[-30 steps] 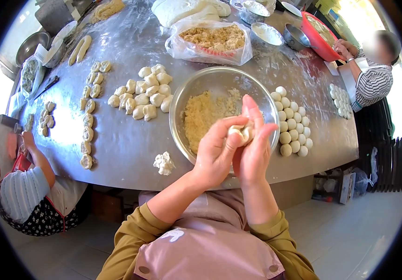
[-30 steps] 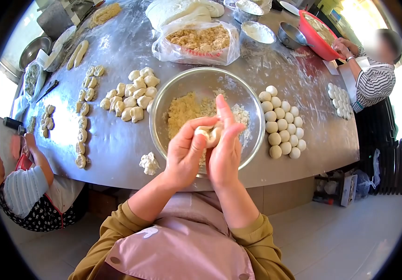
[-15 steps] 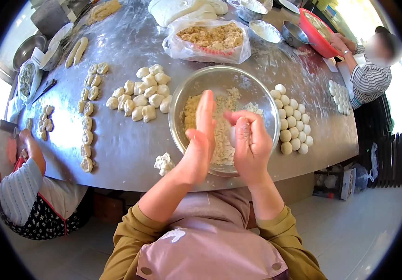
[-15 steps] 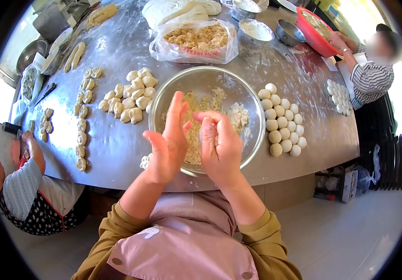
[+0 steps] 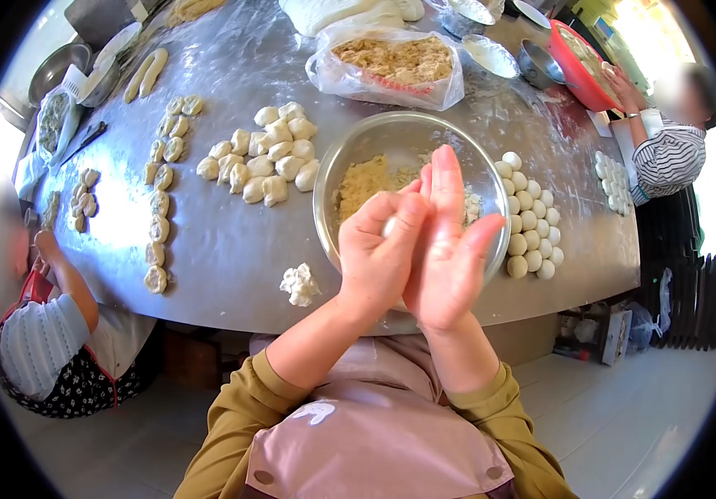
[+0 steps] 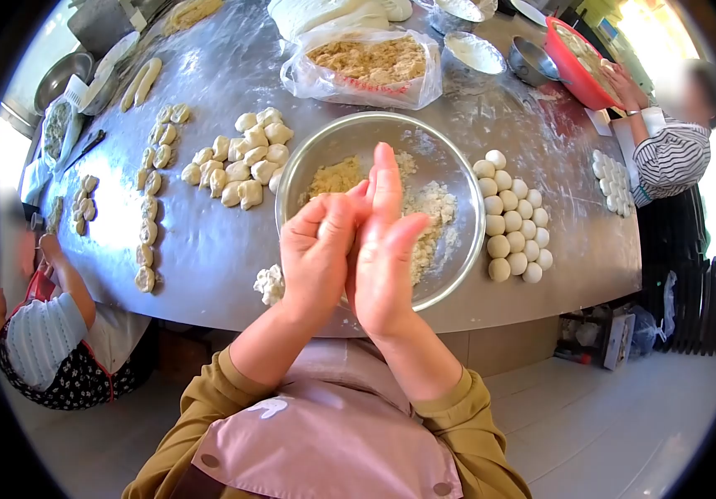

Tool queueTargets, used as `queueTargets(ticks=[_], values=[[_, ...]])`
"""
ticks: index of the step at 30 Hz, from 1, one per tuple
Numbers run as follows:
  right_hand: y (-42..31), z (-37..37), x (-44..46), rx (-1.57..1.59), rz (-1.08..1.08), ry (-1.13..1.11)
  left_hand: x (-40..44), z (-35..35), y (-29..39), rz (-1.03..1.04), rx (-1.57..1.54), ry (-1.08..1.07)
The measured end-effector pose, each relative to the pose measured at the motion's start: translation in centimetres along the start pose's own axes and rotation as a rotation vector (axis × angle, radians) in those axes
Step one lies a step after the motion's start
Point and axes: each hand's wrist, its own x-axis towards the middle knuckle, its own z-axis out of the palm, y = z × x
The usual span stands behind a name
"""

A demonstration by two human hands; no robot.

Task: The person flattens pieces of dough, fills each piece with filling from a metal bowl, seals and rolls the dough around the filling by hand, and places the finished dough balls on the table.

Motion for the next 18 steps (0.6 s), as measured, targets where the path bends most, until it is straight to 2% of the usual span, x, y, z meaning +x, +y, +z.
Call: queueTargets(ticks=[2,4,5,7,9,10,13,14,16,17,18], values=[[0.0,0.4,-0.4,0.175,0.005,0.021,0.5,-2.1,-0.1,-0.085,-0.200,-0.057],[1.3,-0.9,-1.4,-0.180,0.013,-0.079,1.5,-5.1,0.0,-0.099,-0.258,-0.233],[1.8,-0.9,-1.8,-0.235,0.022,-0.067,2.1,-6.9,-0.3,-0.061,-0.232,-0.356],[2.2,-0.9,-2.3,-0.332,0.068,-0.035,2.2,-5.8,1.0,-0.065,-0.257,-0.351],[2.2,-1.1,-2.7,-0.417,0.137,0.010,0.8,-2.0,2.4,-0.154,-0.357,-0.106],[1.3,-0.4,-2.4,-0.361,0.112,0.096,0.7,-2.8,2.9,-0.219,-0.532,-0.261],[1.1,-1.3,-2.3,-0.363,0.116,-0.028,0.5,-3.8,3.0,-0.052,-0.072,-0.357],[1.3,-1.5,-2.6,-0.463,0.174,-0.101,0.3,-4.1,2.8,-0.097,-0.036,-0.354],[0.2,-0.7,-2.1,-0.523,0.132,-0.114,0.6,-5.3,2.1,-0.164,-0.007,-0.387],[-0.1,-0.4,-1.8,-0.552,0.111,-0.124,0.2,-5.3,2.0,-0.166,0.051,-0.285],[0.0,-0.9,-1.8,-0.680,0.072,-0.013,-0.1,-5.0,2.5,-0.174,0.108,-0.184]])
